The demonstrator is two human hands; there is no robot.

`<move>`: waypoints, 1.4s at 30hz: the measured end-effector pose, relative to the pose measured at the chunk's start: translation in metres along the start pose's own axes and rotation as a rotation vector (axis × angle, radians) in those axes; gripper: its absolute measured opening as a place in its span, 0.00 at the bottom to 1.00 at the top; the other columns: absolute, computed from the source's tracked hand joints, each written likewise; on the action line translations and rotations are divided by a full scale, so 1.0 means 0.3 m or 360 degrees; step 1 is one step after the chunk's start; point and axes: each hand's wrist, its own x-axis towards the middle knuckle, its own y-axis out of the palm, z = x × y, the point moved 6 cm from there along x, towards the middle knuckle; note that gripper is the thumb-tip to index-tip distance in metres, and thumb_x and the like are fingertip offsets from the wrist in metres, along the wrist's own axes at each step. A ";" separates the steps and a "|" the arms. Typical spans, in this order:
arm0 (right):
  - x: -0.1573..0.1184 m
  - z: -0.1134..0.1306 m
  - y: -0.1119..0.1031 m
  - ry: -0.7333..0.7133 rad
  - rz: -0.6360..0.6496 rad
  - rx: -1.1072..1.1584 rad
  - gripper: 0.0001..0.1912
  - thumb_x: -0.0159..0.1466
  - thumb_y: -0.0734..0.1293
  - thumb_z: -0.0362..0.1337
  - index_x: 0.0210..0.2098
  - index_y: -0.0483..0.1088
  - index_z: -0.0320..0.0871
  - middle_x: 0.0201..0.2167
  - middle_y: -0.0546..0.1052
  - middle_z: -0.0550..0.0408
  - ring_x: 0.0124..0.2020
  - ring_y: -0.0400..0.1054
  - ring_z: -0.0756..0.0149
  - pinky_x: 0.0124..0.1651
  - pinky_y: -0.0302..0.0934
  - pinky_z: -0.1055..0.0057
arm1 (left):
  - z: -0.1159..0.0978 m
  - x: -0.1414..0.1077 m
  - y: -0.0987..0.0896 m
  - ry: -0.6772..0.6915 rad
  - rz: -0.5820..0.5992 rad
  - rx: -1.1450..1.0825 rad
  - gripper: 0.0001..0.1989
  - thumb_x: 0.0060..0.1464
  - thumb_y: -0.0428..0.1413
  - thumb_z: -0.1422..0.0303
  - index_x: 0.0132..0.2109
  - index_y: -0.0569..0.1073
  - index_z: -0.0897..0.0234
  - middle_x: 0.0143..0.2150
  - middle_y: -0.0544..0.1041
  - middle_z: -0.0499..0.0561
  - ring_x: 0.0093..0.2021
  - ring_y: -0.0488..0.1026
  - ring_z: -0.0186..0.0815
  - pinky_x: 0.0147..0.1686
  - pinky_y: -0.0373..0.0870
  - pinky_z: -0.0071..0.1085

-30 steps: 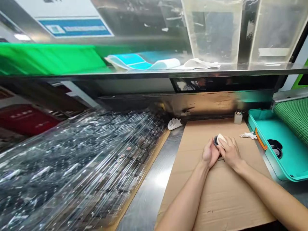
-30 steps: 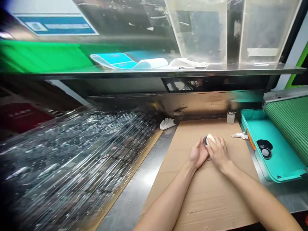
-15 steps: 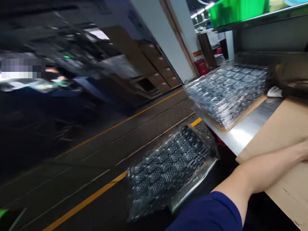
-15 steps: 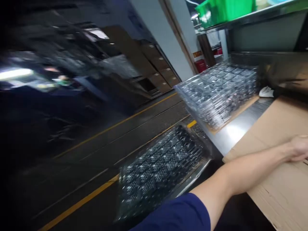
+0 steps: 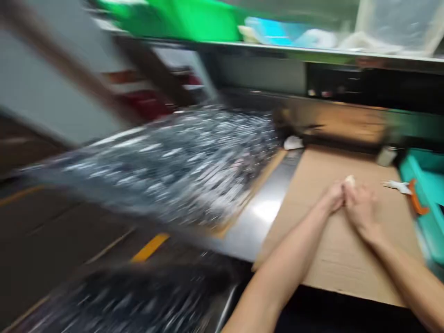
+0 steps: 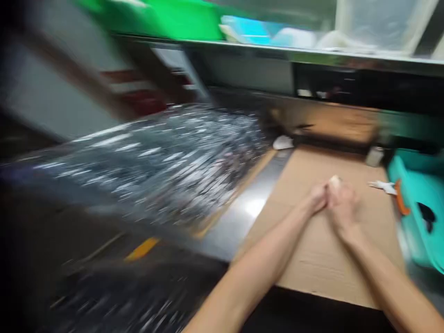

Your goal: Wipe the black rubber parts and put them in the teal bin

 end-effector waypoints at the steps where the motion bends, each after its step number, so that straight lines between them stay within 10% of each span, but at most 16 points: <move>1: -0.004 -0.038 0.001 0.0024 0.0037 -0.0053 0.19 0.73 0.58 0.39 0.60 0.71 0.49 0.61 0.72 0.43 0.61 0.60 0.48 0.62 0.48 0.45 | 0.067 0.047 0.070 -0.0083 0.0065 -0.0010 0.10 0.62 0.58 0.63 0.39 0.77 0.67 0.40 0.82 0.58 0.40 0.80 0.37 0.54 0.73 0.36; 4: 0.021 -0.186 -0.002 0.0294 -0.0006 -0.0037 0.19 0.74 0.57 0.40 0.59 0.71 0.47 0.58 0.74 0.45 0.58 0.64 0.53 0.62 0.52 0.53 | 0.163 0.093 0.170 -0.0190 0.0090 0.0030 0.12 0.67 0.51 0.66 0.40 0.76 0.67 0.41 0.82 0.58 0.40 0.80 0.37 0.49 0.75 0.38; 10: 0.003 -0.356 -0.057 0.0464 -0.0181 0.0111 0.25 0.68 0.64 0.40 0.62 0.65 0.37 0.56 0.73 0.39 0.59 0.65 0.52 0.62 0.58 0.58 | 0.093 0.038 0.136 -0.0360 0.0111 -0.0054 0.21 0.69 0.43 0.62 0.46 0.76 0.72 0.51 0.79 0.68 0.42 0.78 0.40 0.36 0.74 0.31; 24: -0.018 -0.299 -0.045 0.0570 0.0310 -0.0114 0.26 0.69 0.63 0.51 0.62 0.65 0.46 0.57 0.68 0.44 0.50 0.71 0.51 0.46 0.65 0.63 | 0.071 -0.004 0.172 -0.0589 -0.0010 -0.0516 0.24 0.70 0.37 0.58 0.41 0.71 0.70 0.34 0.72 0.59 0.27 0.66 0.31 0.17 0.62 0.21; 42: -0.014 -0.287 -0.047 0.0495 0.0236 -0.0145 0.24 0.69 0.63 0.51 0.58 0.69 0.45 0.52 0.72 0.44 0.47 0.71 0.53 0.46 0.63 0.64 | 0.072 -0.008 0.171 -0.0596 -0.0115 -0.0310 0.29 0.70 0.34 0.52 0.40 0.71 0.70 0.33 0.75 0.61 0.24 0.67 0.31 0.14 0.60 0.21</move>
